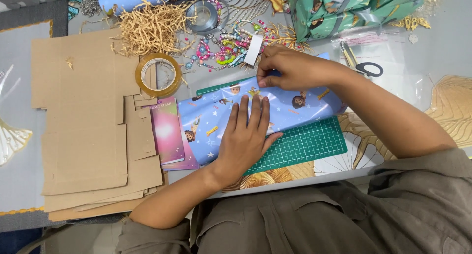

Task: The person wraps a small rectangular box with blue patterned wrapping paper on a green cutting mat. They fold the paper around the box, secure it with clear tape, and trim excess paper with scissors. The wrapped box is set aside on the table.

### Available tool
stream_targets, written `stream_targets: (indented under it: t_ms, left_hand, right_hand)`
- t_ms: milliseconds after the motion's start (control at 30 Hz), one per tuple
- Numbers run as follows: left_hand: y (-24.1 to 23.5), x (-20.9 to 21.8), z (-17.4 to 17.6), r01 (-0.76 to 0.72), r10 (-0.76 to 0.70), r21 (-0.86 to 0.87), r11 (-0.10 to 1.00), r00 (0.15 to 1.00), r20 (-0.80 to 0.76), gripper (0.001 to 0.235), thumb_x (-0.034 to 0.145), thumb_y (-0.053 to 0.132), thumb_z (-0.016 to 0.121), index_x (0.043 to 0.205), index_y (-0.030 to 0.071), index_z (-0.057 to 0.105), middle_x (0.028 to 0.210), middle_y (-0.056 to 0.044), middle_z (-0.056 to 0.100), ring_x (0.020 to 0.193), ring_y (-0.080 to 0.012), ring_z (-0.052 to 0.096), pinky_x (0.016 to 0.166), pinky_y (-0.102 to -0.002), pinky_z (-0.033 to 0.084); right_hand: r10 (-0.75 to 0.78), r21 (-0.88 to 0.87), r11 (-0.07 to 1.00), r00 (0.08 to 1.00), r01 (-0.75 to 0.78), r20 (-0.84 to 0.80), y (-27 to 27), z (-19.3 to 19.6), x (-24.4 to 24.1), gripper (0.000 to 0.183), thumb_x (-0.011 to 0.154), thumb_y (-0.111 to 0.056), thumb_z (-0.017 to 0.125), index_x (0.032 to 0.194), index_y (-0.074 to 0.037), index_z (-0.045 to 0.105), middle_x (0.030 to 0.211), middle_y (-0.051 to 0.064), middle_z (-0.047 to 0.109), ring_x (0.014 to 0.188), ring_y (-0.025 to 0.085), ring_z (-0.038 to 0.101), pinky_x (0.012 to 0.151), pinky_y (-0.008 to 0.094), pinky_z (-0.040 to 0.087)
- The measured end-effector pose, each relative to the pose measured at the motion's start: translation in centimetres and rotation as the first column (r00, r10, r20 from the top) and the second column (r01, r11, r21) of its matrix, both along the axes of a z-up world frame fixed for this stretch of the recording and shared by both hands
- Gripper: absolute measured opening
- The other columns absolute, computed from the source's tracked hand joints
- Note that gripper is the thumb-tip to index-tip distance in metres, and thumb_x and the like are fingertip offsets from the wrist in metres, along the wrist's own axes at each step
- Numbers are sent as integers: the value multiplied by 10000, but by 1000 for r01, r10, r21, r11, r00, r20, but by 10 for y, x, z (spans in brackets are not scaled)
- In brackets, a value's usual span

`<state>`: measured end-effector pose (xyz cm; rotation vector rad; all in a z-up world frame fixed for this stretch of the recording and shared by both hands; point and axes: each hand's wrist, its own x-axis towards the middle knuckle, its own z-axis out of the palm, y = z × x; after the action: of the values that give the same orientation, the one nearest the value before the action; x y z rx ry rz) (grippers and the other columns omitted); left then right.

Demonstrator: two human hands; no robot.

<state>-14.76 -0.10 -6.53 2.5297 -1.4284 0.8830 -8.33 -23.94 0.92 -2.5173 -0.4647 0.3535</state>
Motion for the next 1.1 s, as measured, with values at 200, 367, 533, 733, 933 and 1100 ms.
stream_targets:
  t_ms: [200, 367, 533, 733, 933, 1100]
  left_hand:
    - [-1, -3, 2, -25, 24, 17, 1000, 998, 57, 806, 1088, 665, 493, 1514, -11, 591, 1406, -251, 646, 1321, -456, 660, 1160, -557, 512]
    - [-1, -2, 1, -24, 23, 12, 1000, 998, 54, 799, 1087, 662, 502, 1510, -9, 596, 1409, -248, 648, 1316, -448, 670, 1156, -558, 517]
    - [-1, -1, 4, -11, 11, -6, 1000, 1000, 27, 789, 1085, 648, 526, 1511, -12, 593, 1450, -270, 622, 1326, -451, 665, 1152, -558, 518]
    - [-2, -1, 4, -23, 23, 16, 1000, 1000, -6, 793, 1093, 658, 495, 1511, -10, 584, 1527, -318, 573, 1342, -451, 653, 1159, -551, 500]
    - [-3, -1, 2, -11, 11, 8, 1000, 999, -49, 776, 1096, 656, 473, 1494, 1, 593, 1499, -335, 590, 1334, -460, 649, 1148, -557, 493]
    - [-1, -2, 11, -86, 89, 129, 988, 996, -14, 842, 1085, 786, 532, 1536, 75, 544, 1619, -235, 532, 1405, -363, 637, 1160, -463, 528]
  right_hand:
    - [55, -113, 992, 996, -62, -65, 2, 8, 9, 342, 1055, -347, 705, 936, -34, 769, 999, 167, 633, 1120, 416, 645, 978, 529, 502]
    - [152, -195, 965, 980, -175, -127, -2, 7, 24, 330, 1065, -335, 677, 946, -37, 752, 999, 159, 654, 1081, 421, 663, 942, 531, 517]
    - [205, -263, 932, 963, -247, -177, 5, 18, 33, 340, 1050, -351, 682, 930, -43, 758, 931, 187, 696, 1007, 449, 696, 882, 539, 546]
    - [172, -339, 911, 964, -234, -202, 12, 29, 26, 345, 1052, -336, 661, 933, -34, 779, 919, 198, 741, 986, 462, 721, 864, 547, 558]
    - [164, -369, 906, 976, -206, -142, 19, 32, 19, 290, 1032, -304, 690, 945, -43, 780, 921, 167, 753, 996, 447, 756, 856, 550, 577]
    - [-111, -189, 977, 992, 97, -64, 10, 30, 8, 435, 925, -209, 878, 1136, -129, 506, 1010, 88, 637, 858, 286, 618, 728, 454, 460]
